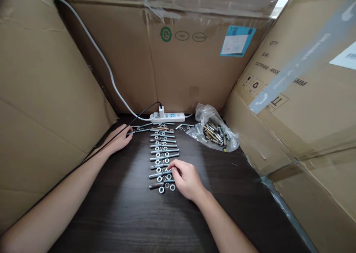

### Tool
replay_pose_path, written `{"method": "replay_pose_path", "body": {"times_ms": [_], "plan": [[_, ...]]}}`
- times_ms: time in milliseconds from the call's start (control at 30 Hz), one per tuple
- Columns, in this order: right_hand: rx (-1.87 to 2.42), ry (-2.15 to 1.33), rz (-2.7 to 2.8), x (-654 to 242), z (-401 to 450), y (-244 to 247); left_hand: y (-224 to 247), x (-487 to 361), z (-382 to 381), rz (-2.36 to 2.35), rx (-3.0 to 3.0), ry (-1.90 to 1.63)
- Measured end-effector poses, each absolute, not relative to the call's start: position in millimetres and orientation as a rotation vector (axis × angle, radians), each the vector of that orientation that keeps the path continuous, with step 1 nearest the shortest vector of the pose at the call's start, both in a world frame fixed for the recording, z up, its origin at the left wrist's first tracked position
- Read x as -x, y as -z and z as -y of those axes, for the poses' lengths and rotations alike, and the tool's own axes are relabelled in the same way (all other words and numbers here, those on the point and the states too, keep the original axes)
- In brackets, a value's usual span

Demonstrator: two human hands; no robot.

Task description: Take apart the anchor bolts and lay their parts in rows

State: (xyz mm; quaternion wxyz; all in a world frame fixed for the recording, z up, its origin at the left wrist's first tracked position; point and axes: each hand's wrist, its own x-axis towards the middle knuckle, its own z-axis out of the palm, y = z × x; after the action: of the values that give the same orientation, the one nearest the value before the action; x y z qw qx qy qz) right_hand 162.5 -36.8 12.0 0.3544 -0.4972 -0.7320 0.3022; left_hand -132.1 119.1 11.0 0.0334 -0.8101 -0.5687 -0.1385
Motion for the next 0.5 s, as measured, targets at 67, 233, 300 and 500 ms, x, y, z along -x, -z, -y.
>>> {"method": "replay_pose_path", "body": {"times_ms": [67,233,300,500], "plan": [[1.289,-0.782,1.892,-162.4,36.8,-11.8,-9.8,131.8,-119.8,1.730,2.507,0.437],[1.302,-0.774,1.892,-161.7,36.7,-11.1,-8.4,130.9,-121.2,1.755,2.522,0.501],[1.300,-0.775,1.896,-161.6,36.8,-10.9,-8.8,130.4,-121.5,1.755,2.527,0.511],[1.305,-0.774,1.900,-161.9,37.0,-10.9,-7.9,132.3,-124.3,1.741,2.566,0.538]]}}
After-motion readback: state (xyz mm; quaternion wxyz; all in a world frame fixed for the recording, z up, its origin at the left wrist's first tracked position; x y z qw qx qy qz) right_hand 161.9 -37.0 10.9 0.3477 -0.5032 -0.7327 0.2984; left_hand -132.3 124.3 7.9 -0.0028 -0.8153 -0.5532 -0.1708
